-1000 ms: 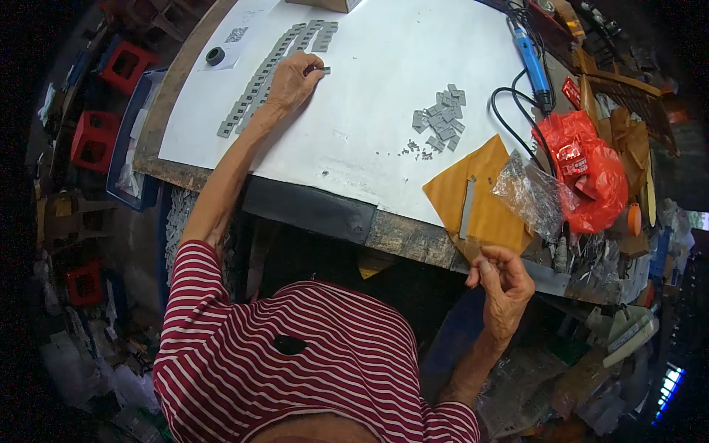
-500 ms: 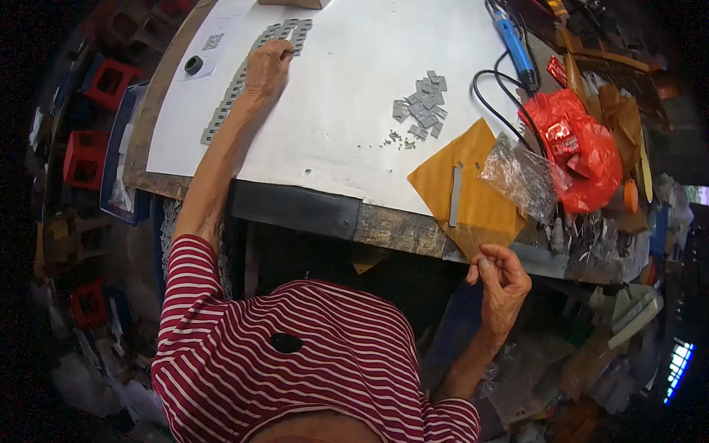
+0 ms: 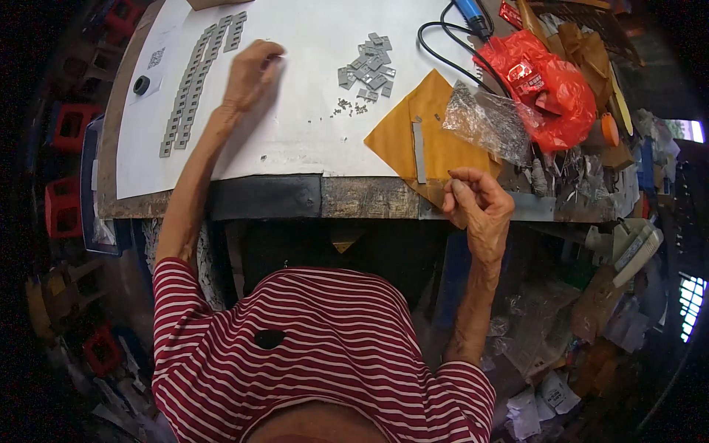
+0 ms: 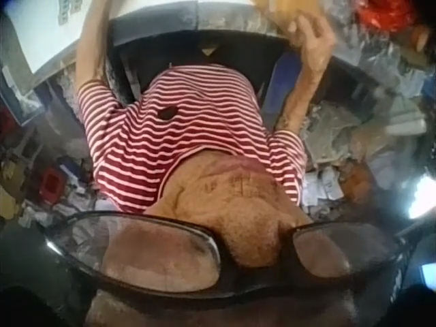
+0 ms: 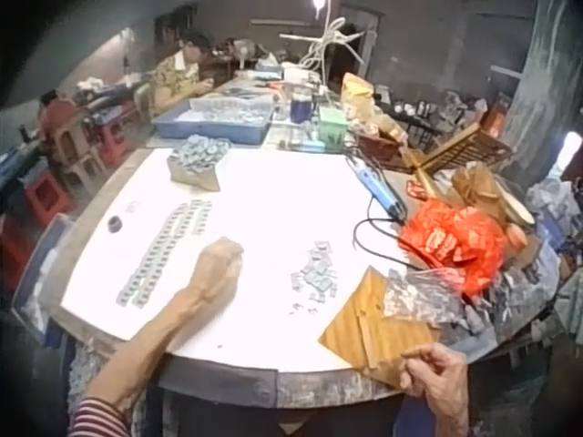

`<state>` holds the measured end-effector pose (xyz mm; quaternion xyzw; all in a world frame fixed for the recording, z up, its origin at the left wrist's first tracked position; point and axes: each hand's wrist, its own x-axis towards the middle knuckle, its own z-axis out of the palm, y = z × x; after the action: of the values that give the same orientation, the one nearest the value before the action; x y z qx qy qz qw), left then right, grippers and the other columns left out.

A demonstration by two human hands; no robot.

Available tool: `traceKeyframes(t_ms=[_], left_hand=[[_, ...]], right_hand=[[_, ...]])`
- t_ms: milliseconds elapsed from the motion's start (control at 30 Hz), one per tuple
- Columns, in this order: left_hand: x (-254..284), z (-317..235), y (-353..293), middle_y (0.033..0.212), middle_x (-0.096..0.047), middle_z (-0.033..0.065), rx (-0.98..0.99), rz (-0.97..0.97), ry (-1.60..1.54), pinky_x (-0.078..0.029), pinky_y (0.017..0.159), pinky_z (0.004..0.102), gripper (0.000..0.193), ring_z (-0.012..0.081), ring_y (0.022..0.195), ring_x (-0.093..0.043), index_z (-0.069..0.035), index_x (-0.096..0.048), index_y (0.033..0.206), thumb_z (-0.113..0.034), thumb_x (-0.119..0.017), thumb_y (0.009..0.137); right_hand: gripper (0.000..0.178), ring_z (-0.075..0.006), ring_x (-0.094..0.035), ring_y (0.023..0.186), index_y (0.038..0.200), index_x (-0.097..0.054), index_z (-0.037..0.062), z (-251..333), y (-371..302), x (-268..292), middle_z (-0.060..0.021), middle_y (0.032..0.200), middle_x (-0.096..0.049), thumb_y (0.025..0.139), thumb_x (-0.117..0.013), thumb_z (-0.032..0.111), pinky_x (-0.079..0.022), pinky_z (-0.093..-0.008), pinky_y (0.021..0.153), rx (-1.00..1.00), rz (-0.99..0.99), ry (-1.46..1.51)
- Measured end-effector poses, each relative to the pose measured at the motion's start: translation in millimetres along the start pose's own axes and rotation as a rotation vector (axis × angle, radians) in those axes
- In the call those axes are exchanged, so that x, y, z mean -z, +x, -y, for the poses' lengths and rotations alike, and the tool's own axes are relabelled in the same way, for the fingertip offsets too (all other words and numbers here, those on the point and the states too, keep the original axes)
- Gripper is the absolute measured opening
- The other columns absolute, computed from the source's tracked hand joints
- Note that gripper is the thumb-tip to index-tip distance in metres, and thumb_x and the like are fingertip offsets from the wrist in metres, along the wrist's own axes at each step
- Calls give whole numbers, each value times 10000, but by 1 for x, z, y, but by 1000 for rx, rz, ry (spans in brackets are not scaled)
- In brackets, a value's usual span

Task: Assembling small hardware components by manually inserting metal pins into plastic housings at a workbench.

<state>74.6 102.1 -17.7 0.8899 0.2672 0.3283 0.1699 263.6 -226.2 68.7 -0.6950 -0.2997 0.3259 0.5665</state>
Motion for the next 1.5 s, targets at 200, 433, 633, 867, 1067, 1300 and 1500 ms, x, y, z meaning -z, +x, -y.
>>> traceKeyframes(t_ms=[200,433,633,867,1067,1300,1500], left_hand=[[-29,-54,8,862,-579,143,51,169,-157,-479,682,315,264,230,748,-572,-4,-610,965,-220,-594,813],[-50,-56,11,839,-571,131,70,197,-157,-460,658,329,302,213,725,-548,-7,-623,943,-236,-652,749],[-48,-56,6,770,-605,63,189,162,-322,-465,624,241,242,133,690,-553,-10,-614,909,-166,-675,734],[-30,-65,-8,653,-596,48,242,92,-607,-446,510,221,132,95,583,-535,-25,-622,778,-146,-656,737],[4,-87,-24,701,-621,45,321,175,-709,-437,608,223,194,90,620,-548,-30,-605,872,-204,-631,789],[31,-119,-50,607,-601,39,550,323,-995,-405,515,177,196,52,522,-499,-8,-589,898,-174,-618,798],[23,-129,-68,735,-625,77,483,269,-1149,-497,640,214,192,99,675,-596,4,-573,940,-121,-600,796]], right_hand=[[140,-102,-525,591,952,-561,-68,-11,7,-1,-86,765,-581,839,-535,10,-424,-202,572,-10,42,39],[167,-83,-538,581,935,-574,-66,-16,39,6,-53,709,-577,835,-537,63,-431,-200,546,52,53,-172],[182,-89,-562,613,907,-598,-46,-25,76,-4,-53,711,-608,813,-560,105,-455,-221,579,214,44,-495],[156,-356,-591,758,808,-590,-25,-44,103,-9,-208,790,-605,773,-522,111,-462,-404,682,420,-54,-800],[152,-359,-583,730,758,-559,-16,-54,110,-11,-209,755,-595,764,-528,133,-453,-424,670,440,-86,-931],[158,-364,-577,698,759,-541,-3,-57,118,-6,-197,706,-586,764,-517,153,-453,-428,643,299,-31,-812],[139,-378,-556,673,743,-492,-1,-57,112,-11,-197,708,-565,766,-497,137,-437,-447,620,527,-41,-998]])
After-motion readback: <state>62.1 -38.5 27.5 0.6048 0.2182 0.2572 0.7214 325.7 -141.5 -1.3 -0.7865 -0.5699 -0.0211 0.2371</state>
